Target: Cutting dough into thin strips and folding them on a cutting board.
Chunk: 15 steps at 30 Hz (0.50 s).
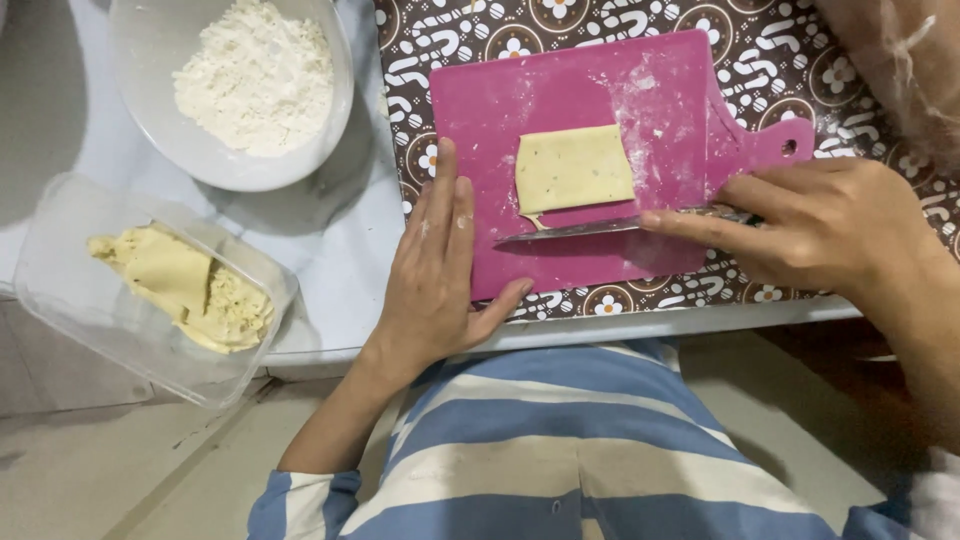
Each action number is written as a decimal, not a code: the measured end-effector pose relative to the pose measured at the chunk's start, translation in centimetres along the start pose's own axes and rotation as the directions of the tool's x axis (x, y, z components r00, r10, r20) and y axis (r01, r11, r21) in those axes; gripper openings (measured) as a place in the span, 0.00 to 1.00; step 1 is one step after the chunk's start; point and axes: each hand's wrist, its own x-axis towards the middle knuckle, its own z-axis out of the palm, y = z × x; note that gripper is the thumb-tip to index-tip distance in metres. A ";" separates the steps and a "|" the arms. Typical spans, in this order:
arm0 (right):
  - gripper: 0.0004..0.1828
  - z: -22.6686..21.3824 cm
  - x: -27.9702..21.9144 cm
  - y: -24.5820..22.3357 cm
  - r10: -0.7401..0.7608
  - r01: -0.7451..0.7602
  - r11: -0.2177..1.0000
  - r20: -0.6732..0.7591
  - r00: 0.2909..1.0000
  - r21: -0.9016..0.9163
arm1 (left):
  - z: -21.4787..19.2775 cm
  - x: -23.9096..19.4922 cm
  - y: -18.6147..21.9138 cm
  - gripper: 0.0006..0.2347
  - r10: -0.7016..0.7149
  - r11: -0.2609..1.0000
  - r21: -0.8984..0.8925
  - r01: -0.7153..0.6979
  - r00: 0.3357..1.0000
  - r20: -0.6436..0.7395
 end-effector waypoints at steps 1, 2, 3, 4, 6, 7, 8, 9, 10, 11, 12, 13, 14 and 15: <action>0.39 0.6 -0.6 -0.2 0.004 -0.004 1.000 -0.001 1.000 0.004 | 0.1 -0.1 -0.1 0.42 0.001 1.000 0.000 -0.001 1.000 0.005; 0.40 1.1 -1.3 -0.3 0.005 -0.005 1.000 -0.001 1.000 0.015 | 0.2 -0.2 -0.2 0.43 0.000 1.000 -0.030 0.000 1.000 -0.013; 0.42 1.5 -1.9 -0.5 0.006 -0.005 1.000 -0.002 1.000 0.026 | 0.3 -0.2 -0.2 0.45 -0.002 0.998 -0.060 0.000 1.000 -0.031; 0.42 1.7 -2.3 -0.4 0.007 -0.007 1.000 -0.006 1.000 0.022 | 0.3 -0.2 -0.2 0.45 0.003 0.998 -0.055 -0.004 0.999 -0.033; 0.37 2.0 -3.1 -0.4 0.041 -0.018 0.986 -0.131 0.991 0.167 | 0.2 -0.3 0.0 0.44 -0.011 1.000 -0.026 0.009 0.998 -0.054; 0.37 2.3 -3.4 -0.2 0.042 -0.019 0.986 -0.136 0.990 0.165 | 0.1 -0.1 0.0 0.44 -0.007 1.000 -0.022 0.006 0.998 -0.055; 0.34 2.5 -3.7 -0.2 0.078 -0.047 0.982 -0.170 0.982 0.182 | 0.0 0.0 0.0 0.43 -0.005 1.000 -0.027 0.004 0.998 -0.063; 0.32 2.8 -4.0 -0.1 0.115 -0.074 0.977 -0.203 0.972 0.199 | -0.1 0.1 0.0 0.41 -0.004 0.999 -0.032 0.002 0.998 -0.071; 0.32 2.4 -3.6 -0.3 0.111 -0.070 0.977 -0.205 0.972 0.202 | -0.1 0.2 0.0 0.41 -0.008 1.000 -0.029 0.006 0.997 -0.071; 0.36 2.1 -3.1 -0.5 0.109 -0.089 0.987 -0.150 0.983 0.133 | 0.0 0.2 -0.1 0.41 -0.005 1.000 -0.030 0.002 0.997 -0.073; 0.41 1.7 -2.6 -0.8 0.111 -0.105 0.992 -0.094 0.989 0.066 | 0.0 0.2 -0.2 0.41 -0.004 1.000 -0.031 0.001 0.997 -0.073; 0.41 1.3 -2.2 -1.0 0.107 -0.101 0.992 -0.095 0.990 0.073 | 0.0 0.2 -0.2 0.41 -0.010 1.000 -0.029 0.008 0.997 -0.070; 0.43 0.9 -1.8 -1.3 0.126 -0.125 0.992 -0.057 0.990 0.021 | 0.0 0.2 -0.2 0.41 -0.007 0.999 -0.044 0.004 0.997 -0.070; 0.45 0.5 -1.4 -1.5 0.146 -0.147 0.989 -0.020 0.989 -0.032 | 0.0 0.2 -0.2 0.40 -0.003 0.998 -0.059 -0.001 0.997 -0.071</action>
